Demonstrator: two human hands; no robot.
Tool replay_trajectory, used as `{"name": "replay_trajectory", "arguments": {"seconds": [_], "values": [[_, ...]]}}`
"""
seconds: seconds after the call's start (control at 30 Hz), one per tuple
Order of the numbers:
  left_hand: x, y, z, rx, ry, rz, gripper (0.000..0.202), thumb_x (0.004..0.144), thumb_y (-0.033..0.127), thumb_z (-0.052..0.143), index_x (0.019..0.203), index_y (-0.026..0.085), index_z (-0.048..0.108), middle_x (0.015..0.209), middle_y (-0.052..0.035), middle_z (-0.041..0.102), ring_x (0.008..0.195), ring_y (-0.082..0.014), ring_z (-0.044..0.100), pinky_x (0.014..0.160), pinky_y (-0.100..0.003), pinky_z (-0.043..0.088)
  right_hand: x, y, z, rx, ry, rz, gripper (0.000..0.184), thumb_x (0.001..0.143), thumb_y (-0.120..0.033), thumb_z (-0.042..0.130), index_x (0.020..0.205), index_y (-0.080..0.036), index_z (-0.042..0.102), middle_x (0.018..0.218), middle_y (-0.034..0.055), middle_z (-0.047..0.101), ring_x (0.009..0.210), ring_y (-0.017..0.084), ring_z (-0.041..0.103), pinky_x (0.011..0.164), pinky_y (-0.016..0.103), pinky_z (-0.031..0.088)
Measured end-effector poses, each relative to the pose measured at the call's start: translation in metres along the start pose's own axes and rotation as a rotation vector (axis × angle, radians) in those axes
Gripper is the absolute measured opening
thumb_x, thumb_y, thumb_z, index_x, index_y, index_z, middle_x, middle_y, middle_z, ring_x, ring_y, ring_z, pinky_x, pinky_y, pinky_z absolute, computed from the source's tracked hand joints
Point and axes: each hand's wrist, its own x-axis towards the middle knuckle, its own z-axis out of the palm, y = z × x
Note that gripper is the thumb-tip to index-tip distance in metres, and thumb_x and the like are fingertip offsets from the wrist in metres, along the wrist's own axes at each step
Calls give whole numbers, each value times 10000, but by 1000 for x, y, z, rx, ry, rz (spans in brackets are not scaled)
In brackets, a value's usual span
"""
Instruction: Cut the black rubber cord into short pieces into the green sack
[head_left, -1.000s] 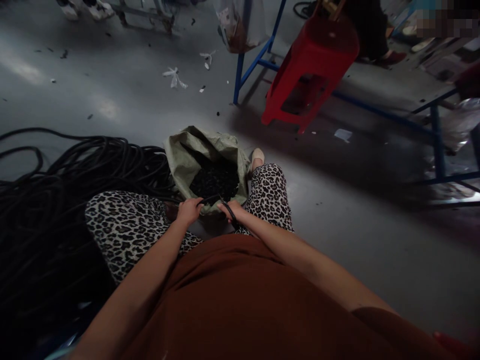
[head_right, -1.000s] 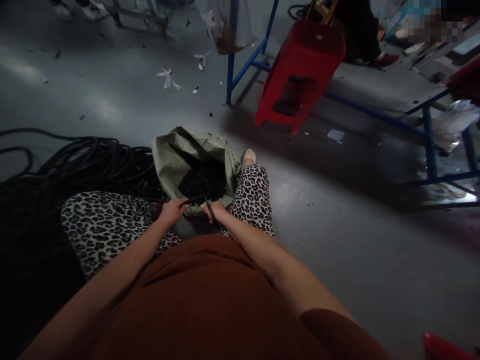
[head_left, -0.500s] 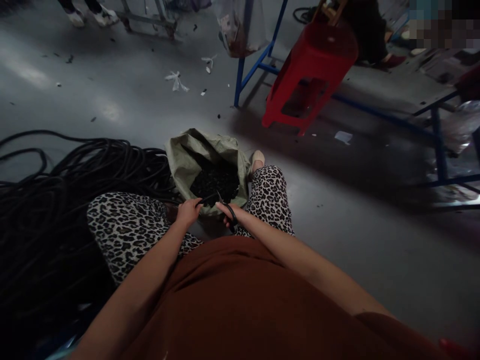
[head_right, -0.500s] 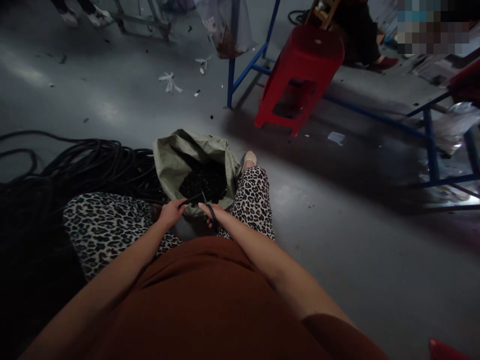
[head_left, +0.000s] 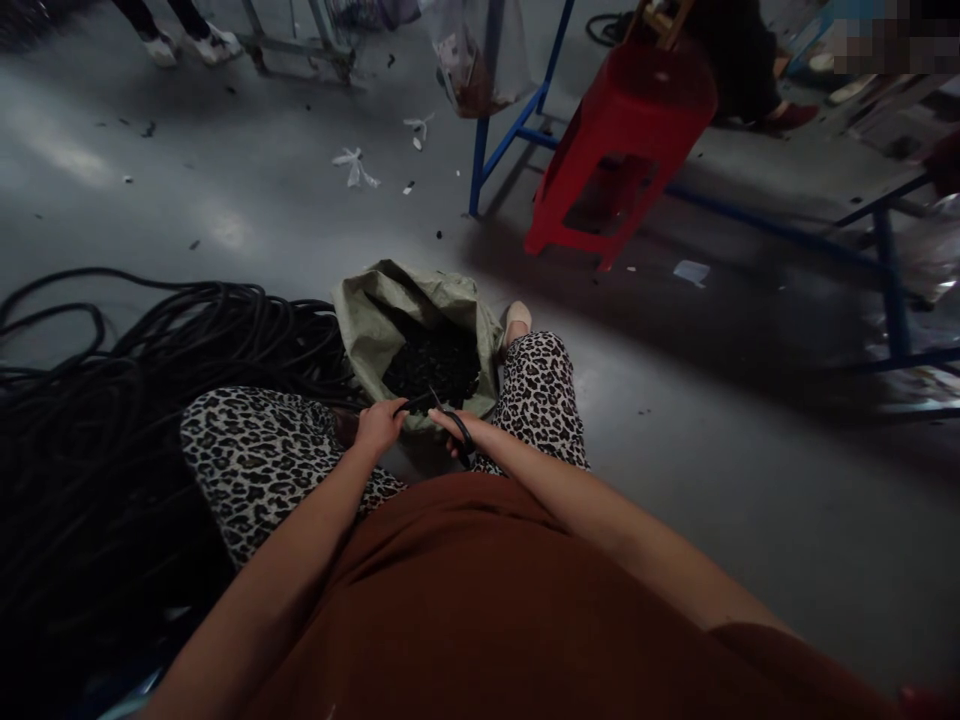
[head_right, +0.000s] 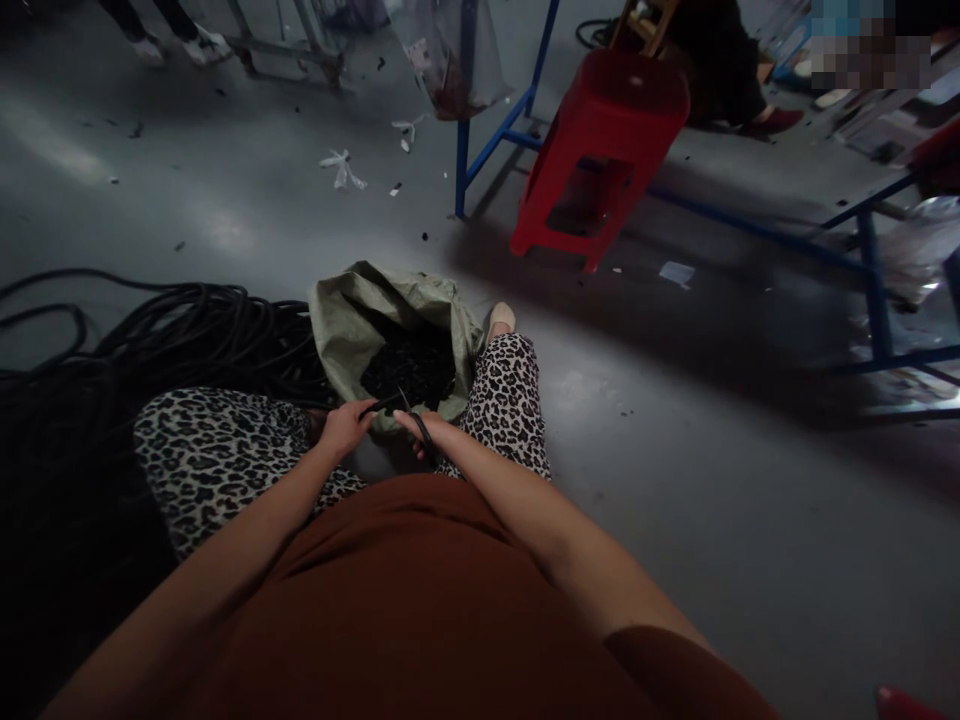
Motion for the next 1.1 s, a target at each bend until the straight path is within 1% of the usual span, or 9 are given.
{"name": "replay_trajectory", "arguments": {"seconds": [0.1,0.3,0.53,0.73,0.83,1.1], "values": [[-2,3,-2,9,-9,28,360,885,284,497,1216,201,610,1193,-66,659,1133,-210,572,970,-307,415,1,0,1,4,-7,-1,694,865,-673,443,1245,-102,554,486,9,548,353,147,529,359,218,442],[-2,5,-2,20,-24,61,340,891,295,495,1204,237,613,1192,-54,661,1129,-209,571,975,-331,407,6,3,1,-4,-6,-18,717,853,-697,433,1242,-105,547,515,9,553,356,143,531,339,206,416],[-2,5,-1,9,-9,54,341,890,296,500,1202,224,617,1186,-59,662,1122,-209,577,966,-322,413,5,1,2,35,9,4,713,833,-706,459,1200,-102,552,550,10,566,359,135,530,346,208,422],[1,2,2,-19,18,30,358,886,281,494,1216,203,612,1174,-60,669,1106,-209,587,938,-309,432,4,2,2,89,15,-8,668,847,-679,473,1185,-109,558,524,-3,547,356,131,522,334,194,405],[1,1,3,-19,8,26,358,887,286,493,1216,211,613,1175,-57,669,1111,-211,584,939,-310,432,5,3,2,90,18,-3,652,851,-674,471,1180,-118,557,519,-4,546,340,132,514,320,191,386],[-1,4,0,-6,-27,45,356,887,285,489,1215,225,615,1188,-55,664,1127,-209,574,960,-318,420,11,5,2,83,17,10,630,846,-680,473,1137,-128,558,523,-2,560,344,133,532,327,184,390]]}}
